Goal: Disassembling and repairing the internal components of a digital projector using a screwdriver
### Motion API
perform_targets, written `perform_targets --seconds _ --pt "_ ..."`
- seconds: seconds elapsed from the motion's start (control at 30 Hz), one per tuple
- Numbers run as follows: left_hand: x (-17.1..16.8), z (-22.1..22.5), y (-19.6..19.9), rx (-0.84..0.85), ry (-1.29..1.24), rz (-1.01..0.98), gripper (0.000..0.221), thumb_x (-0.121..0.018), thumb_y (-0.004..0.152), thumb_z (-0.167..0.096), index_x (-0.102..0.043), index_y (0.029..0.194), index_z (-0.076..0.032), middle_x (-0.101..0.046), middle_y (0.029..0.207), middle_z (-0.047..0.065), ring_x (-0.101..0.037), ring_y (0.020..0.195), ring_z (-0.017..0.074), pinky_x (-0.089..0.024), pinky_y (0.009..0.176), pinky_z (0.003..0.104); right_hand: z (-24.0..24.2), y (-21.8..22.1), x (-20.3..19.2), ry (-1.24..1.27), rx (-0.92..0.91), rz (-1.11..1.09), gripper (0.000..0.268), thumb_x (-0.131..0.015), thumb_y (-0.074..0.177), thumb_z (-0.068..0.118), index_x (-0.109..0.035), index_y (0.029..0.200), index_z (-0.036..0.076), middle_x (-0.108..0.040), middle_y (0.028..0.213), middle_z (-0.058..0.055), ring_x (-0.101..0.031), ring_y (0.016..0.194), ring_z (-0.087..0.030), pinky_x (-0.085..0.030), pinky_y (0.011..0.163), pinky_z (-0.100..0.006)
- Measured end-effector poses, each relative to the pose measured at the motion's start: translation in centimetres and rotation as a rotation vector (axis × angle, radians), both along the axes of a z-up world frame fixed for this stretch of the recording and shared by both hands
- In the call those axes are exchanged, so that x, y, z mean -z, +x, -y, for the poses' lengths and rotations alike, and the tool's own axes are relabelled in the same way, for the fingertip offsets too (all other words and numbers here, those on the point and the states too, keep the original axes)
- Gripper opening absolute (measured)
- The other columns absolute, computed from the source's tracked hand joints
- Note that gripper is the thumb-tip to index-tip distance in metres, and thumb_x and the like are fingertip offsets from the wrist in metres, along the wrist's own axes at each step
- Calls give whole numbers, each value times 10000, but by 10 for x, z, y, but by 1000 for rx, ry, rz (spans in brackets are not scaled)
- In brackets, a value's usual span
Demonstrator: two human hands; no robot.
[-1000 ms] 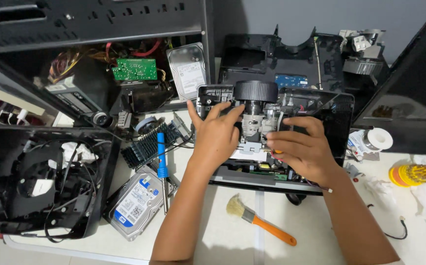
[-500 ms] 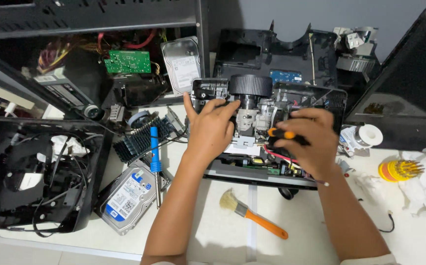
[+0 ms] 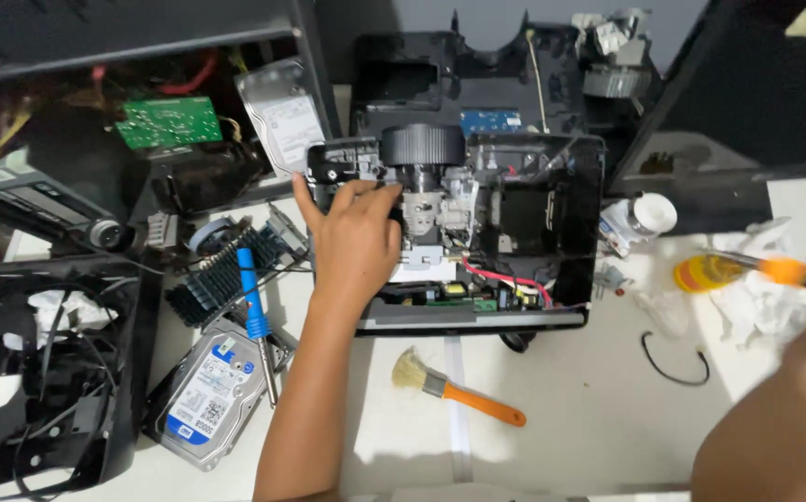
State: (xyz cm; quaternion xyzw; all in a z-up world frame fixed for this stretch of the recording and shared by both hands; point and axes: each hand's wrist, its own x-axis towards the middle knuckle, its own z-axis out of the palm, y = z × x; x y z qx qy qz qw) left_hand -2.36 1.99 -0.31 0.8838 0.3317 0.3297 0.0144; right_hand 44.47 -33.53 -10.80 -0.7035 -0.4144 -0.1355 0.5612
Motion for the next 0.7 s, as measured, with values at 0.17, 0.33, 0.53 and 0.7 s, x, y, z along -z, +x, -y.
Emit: perform_targets --seconds 0.17,0.33,0.53,0.7 --pt "2 0 0 1 30 22 333 -642 834 -90 -730 1155 -97 -759 945 23 -633 1114 268 -44 1164 758 -78 -133 -33 295 -295 28 438 -413 876 -243 -381 1244 -8 -492 1173 -307 -657 1082 -506 -635 1015 -700" --pt "1 4 2 -21 25 15 344 -618 843 -90 -735 1165 -115 -748 884 10 -650 1056 253 -62 1170 745 -83 -131 0 385 -276 -30 258 -583 1117 42 -361 1247 31 -561 1101 -399 -626 1034 -496 -610 956 -669" --pt "0 3 1 -17 65 2 357 -621 821 -99 -743 1156 -122 -746 892 22 -653 1020 264 -110 1150 753 -89 -130 9 402 -208 -11 305 -587 1125 191 -374 1276 32 -577 1097 -381 -630 1009 -479 -612 901 -603" --pt "1 0 2 11 37 -27 389 -596 855 -171 -761 1205 -134 -770 950 22 -668 1032 253 -96 1136 742 -89 -110 34 371 -131 -3 363 -587 1108 330 -416 1267 52 -597 1016 -293 -626 873 -357 -579 799 -463"
